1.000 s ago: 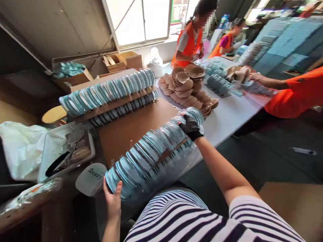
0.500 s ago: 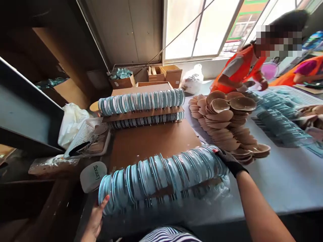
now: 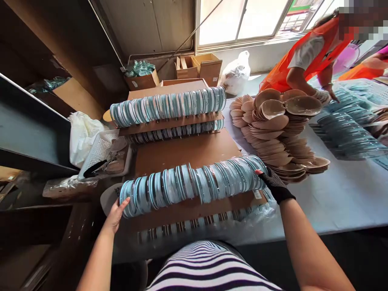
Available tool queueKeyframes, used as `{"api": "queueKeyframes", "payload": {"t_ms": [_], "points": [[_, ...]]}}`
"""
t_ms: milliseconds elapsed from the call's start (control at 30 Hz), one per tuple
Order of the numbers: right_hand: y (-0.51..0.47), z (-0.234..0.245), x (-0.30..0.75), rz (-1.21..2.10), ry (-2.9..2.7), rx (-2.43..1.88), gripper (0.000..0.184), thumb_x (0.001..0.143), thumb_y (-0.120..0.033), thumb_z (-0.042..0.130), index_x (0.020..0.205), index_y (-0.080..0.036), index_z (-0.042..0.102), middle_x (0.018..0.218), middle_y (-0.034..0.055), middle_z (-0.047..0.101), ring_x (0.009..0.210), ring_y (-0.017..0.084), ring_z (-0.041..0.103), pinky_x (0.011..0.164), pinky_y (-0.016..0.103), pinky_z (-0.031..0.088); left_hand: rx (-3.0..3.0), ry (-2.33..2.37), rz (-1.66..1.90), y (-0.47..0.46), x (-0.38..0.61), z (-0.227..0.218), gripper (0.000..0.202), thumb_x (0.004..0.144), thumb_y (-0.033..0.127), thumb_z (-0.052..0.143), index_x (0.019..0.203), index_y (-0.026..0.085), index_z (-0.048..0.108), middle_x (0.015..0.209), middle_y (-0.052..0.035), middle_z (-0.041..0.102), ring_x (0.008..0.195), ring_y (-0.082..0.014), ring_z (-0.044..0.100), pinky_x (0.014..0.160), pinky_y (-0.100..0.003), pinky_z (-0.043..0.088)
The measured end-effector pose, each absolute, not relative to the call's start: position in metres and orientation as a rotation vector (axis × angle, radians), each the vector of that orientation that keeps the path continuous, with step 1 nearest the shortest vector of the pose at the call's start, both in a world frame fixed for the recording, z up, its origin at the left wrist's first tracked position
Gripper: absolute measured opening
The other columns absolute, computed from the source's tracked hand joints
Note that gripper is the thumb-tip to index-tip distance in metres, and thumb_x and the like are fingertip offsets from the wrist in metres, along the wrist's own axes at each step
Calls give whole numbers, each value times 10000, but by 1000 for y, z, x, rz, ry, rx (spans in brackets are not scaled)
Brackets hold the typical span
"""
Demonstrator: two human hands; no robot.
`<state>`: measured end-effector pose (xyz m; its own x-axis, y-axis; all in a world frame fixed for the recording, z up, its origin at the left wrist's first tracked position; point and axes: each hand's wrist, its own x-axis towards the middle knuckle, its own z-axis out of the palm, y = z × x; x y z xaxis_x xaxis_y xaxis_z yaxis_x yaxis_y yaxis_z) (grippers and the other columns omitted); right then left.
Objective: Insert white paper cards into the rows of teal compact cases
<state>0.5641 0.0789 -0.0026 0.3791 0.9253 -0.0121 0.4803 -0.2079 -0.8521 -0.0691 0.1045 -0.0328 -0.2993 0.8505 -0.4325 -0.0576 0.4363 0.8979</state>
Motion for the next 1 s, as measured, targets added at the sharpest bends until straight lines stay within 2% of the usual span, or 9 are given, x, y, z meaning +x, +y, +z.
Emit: {"api": "queueKeyframes", "payload": {"t_ms": [100, 233, 400, 533, 633, 767, 900, 1000], "points": [[72, -5, 564, 656, -1246, -1851, 522, 778, -562, 613, 1199, -253, 589, 1280, 92, 618, 1257, 256, 529, 1112, 388, 369, 719, 1601, 1088, 104, -70, -39, 729, 536, 507, 855, 1144, 179, 623, 1180, -114, 673, 1280, -315, 521, 1143, -487, 300], [69, -7, 563, 642, -1222, -1916, 536, 780, -572, 588, 1197, -236, 581, 1266, 121, 617, 1257, 278, 527, 1107, 399, 368, 743, 1611, 1113, 103, -73, -44, 745, 511, 519, 862, 1128, 172, 632, 1213, -134, 654, 1297, -313, 502, 1147, -462, 295], [72, -13, 560, 534, -1173, -2043, 557, 773, -605, 534, 1146, -197, 593, 1236, 154, 629, 1206, 314, 555, 1077, 448, 385, 769, 1562, 1026, 110, -84, -36, 786, 444, 545, 876, 1087, 157, 644, 1160, -155, 672, 1196, -337, 578, 1080, -469, 384], [70, -18, 558, 482, -1113, -2148, 561, 747, -638, 513, 1070, -190, 610, 1174, 176, 650, 1179, 341, 571, 1042, 466, 420, 850, 1541, 979, 118, -89, -31, 789, 461, 543, 876, 1106, 154, 642, 1173, -167, 671, 1166, -343, 596, 1057, -470, 408], [66, -15, 560, 511, -1129, -2127, 644, 747, -657, 496, 1169, -179, 582, 1261, 184, 610, 1239, 339, 540, 1082, 460, 396, 944, 1545, 898, 127, -92, -26, 748, 469, 524, 879, 1084, 155, 666, 1168, -178, 674, 1168, -365, 590, 1057, -486, 404], [78, 13, 553, 390, -1142, -2191, 851, 748, -702, 494, 1394, -150, 444, 1450, 228, 446, 1373, 383, 394, 1146, 506, 309, 1166, 1725, 1007, 155, -86, -3, 613, 527, 383, 876, 1080, 188, 694, 1232, -157, 646, 1268, -366, 516, 1113, -487, 332], [135, 59, 511, 120, -1265, -2046, 778, 814, -671, 492, 1438, -213, 413, 1464, 196, 444, 1367, 356, 411, 1124, 498, 344, 1510, 1581, 1278, 219, -47, 28, 533, 602, 235, 841, 1110, 191, 684, 1273, -125, 627, 1274, -286, 522, 1146, -407, 308], [207, 81, 475, 3, -1419, -1791, 825, 787, -625, 561, 1447, -164, 380, 1502, 171, 396, 1397, 328, 367, 1159, 496, 295, 1695, 1525, 1361, 290, -15, 45, 544, 661, 199, 802, 1178, 167, 635, 1363, -138, 560, 1332, -262, 466, 1171, -379, 274]]}}
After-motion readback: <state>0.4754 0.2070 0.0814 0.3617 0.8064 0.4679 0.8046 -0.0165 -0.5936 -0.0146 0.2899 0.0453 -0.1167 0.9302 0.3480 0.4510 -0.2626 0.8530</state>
